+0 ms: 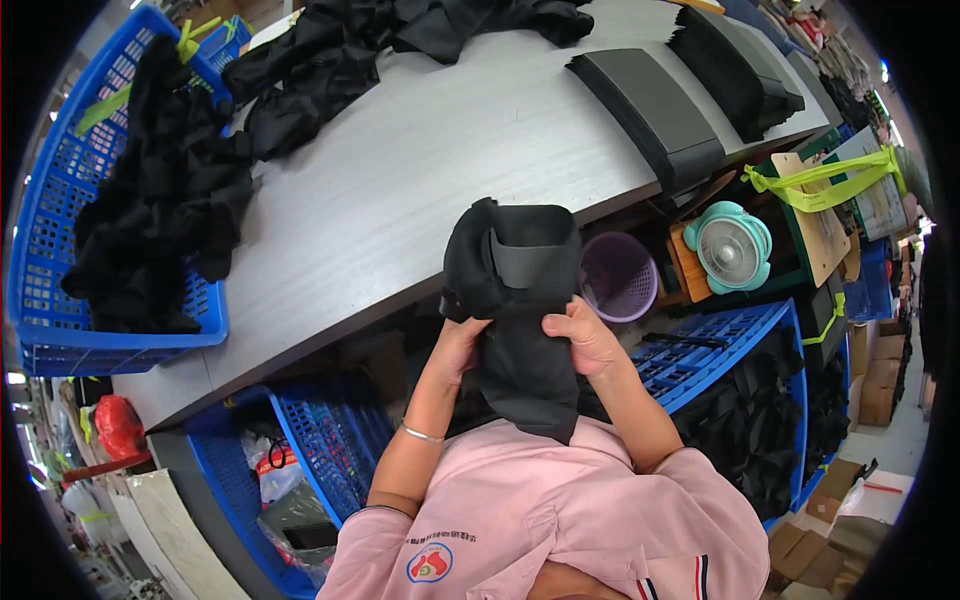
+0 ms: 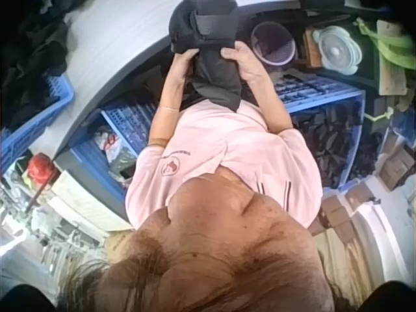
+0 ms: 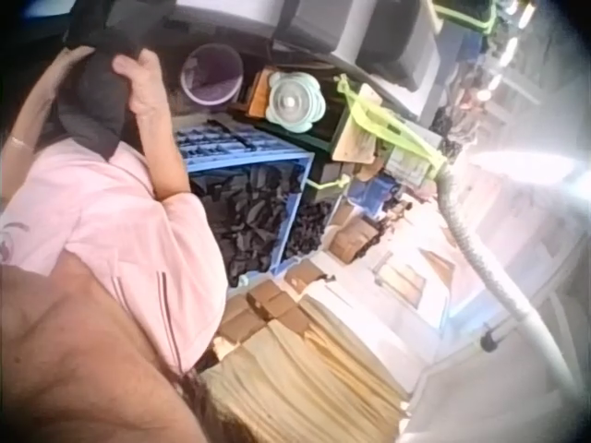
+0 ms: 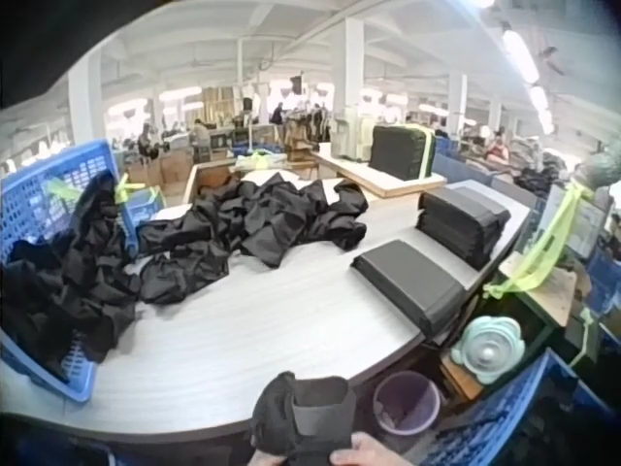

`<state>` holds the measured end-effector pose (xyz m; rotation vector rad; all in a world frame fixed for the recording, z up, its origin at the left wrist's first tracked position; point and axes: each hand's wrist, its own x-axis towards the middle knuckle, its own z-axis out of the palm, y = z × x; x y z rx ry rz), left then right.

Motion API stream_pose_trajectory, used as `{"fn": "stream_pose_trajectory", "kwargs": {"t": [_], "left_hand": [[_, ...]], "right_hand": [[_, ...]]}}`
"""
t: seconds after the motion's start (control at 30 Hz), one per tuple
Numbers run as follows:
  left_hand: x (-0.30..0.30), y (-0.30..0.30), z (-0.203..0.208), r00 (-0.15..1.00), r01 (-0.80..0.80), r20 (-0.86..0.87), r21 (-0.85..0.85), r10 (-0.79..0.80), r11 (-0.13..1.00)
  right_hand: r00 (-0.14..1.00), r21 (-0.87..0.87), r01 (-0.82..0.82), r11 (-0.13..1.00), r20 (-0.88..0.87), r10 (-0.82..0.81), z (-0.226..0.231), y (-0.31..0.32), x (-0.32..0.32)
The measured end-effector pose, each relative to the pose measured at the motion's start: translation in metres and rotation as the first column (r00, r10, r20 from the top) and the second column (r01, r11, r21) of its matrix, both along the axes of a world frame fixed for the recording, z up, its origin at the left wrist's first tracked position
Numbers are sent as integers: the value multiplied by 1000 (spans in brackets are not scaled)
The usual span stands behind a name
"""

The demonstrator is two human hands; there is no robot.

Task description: Assembling and inspecting black fabric components, likely for protective sports equipment, in a factory setting.

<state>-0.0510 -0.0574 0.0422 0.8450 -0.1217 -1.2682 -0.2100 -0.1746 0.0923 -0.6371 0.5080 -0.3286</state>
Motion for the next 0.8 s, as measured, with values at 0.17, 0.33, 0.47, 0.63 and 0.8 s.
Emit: {"fn": "stream_pose_trajectory", "kwargs": {"t": [0.17,0.33,0.47,0.63,0.8], "left_hand": [[2,-5,20,996,66,58,-44,-63,997],[-5,-13,19,893,-60,449,148,-13,987],[-2,-14,-8,848,-133,519,12,107,991],[-12,-5,8,970,-80,233,51,66,995],[-5,2,19,952,-201,243,32,187,979]], "right_hand": [[900,-652,14,758,-322,-293,-4,-40,12],[794,-883,-82,462,-338,-505,-2,-13,21],[903,-906,-55,420,-225,-367,-28,-10,14],[943,-406,103,908,-252,-219,-40,-26,-14],[963,-364,-73,929,-267,-29,-16,6,-61]]}}
